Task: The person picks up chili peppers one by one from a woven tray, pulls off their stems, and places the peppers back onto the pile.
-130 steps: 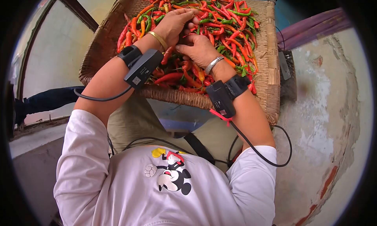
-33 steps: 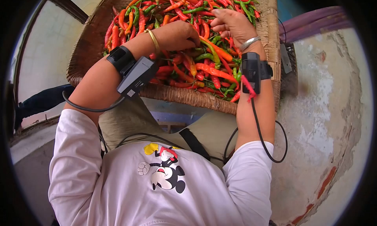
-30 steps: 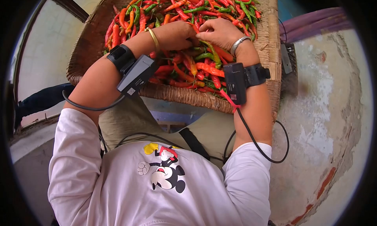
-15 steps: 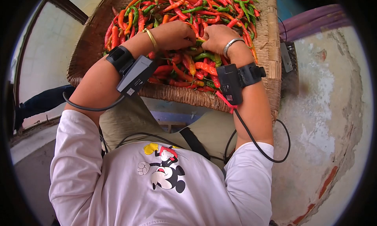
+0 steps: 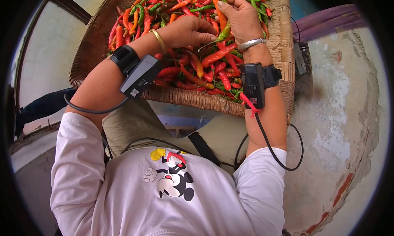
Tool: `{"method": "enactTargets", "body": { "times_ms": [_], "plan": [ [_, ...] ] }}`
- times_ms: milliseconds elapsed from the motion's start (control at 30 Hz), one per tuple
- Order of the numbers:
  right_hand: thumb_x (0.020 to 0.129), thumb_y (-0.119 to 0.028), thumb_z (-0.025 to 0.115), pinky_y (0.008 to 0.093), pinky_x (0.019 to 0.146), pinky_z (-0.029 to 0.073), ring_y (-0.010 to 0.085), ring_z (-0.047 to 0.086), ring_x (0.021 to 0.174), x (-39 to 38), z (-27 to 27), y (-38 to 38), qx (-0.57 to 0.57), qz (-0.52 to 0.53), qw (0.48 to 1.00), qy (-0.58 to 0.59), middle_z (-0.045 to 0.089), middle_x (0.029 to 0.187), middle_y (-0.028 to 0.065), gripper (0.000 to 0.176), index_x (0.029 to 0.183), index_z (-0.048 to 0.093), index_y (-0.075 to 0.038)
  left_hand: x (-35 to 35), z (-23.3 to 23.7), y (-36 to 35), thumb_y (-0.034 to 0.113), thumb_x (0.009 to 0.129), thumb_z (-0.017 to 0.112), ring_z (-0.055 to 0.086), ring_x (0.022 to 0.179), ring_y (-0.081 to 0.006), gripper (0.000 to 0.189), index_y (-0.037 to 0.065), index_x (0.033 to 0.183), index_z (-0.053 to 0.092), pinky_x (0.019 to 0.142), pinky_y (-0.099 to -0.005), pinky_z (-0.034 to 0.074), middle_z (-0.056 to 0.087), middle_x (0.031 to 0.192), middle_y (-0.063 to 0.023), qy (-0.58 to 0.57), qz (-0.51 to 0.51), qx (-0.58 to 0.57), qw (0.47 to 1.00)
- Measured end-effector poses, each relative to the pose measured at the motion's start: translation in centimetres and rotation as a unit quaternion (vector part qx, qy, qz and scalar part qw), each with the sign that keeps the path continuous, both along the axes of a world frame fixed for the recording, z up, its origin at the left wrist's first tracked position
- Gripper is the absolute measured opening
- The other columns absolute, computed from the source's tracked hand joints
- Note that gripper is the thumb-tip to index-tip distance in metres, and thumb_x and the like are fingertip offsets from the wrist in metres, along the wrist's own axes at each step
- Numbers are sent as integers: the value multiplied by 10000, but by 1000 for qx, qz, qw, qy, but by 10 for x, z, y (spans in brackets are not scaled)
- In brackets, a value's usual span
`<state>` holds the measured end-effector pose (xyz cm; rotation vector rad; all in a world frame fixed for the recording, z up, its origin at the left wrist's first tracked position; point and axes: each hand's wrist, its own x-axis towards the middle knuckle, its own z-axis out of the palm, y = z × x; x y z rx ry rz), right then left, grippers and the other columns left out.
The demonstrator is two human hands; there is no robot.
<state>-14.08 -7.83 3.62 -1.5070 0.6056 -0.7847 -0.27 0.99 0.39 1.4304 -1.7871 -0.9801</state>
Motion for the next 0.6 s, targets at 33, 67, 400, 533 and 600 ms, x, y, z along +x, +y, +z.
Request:
{"method": "enactTargets", "body": {
  "times_ms": [33, 67, 400, 533, 600],
  "plan": [
    [811, -129, 574, 215, 572, 479, 105, 573, 640, 0, -1, -1, 0, 0, 1000, 0, 599, 756, 55, 212, 966, 553, 13, -1, 2, 1, 310, 801, 586, 572, 641, -103, 315, 42, 965, 596, 576, -247, 467, 609, 720, -37, 0, 0, 0, 1000],
    [823, -115, 554, 220, 598, 488, 111, 576, 657, 0, -4, -3, 27, 7, 999, -23, 597, 778, 63, 196, 977, 543, 5, -3, 4, 3, 320, 805, 582, 549, 613, -87, 321, 52, 982, 592, 561, -230, 455, 589, 707, -8, 71, 7, 45, 996],
    [835, -154, 544, 219, 554, 481, 110, 568, 620, 10, -21, 5, 98, 4, 991, -93, 588, 754, 62, 184, 918, 547, 10, -7, 5, 5, 317, 850, 479, 491, 525, -60, 271, 63, 893, 565, 475, -197, 427, 589, 736, -11, 269, 25, 140, 953],
    [849, -146, 520, 216, 596, 491, 114, 576, 683, 1, -17, -2, 62, -28, 997, -24, 582, 778, 49, 164, 945, 543, -15, -1, 9, 3, 294, 856, 445, 468, 490, -54, 265, 50, 892, 544, 436, -195, 397, 588, 715, -23, 288, 77, 127, 946],
    [845, -216, 533, 217, 587, 484, 106, 572, 689, -1, -15, -1, 40, -42, 996, 70, 584, 786, 41, 218, 937, 548, -19, 3, 6, -2, 272, 848, 454, 447, 470, -44, 243, 44, 878, 533, 411, -187, 366, 580, 681, -26, 365, 122, 84, 919]
  ]
}}
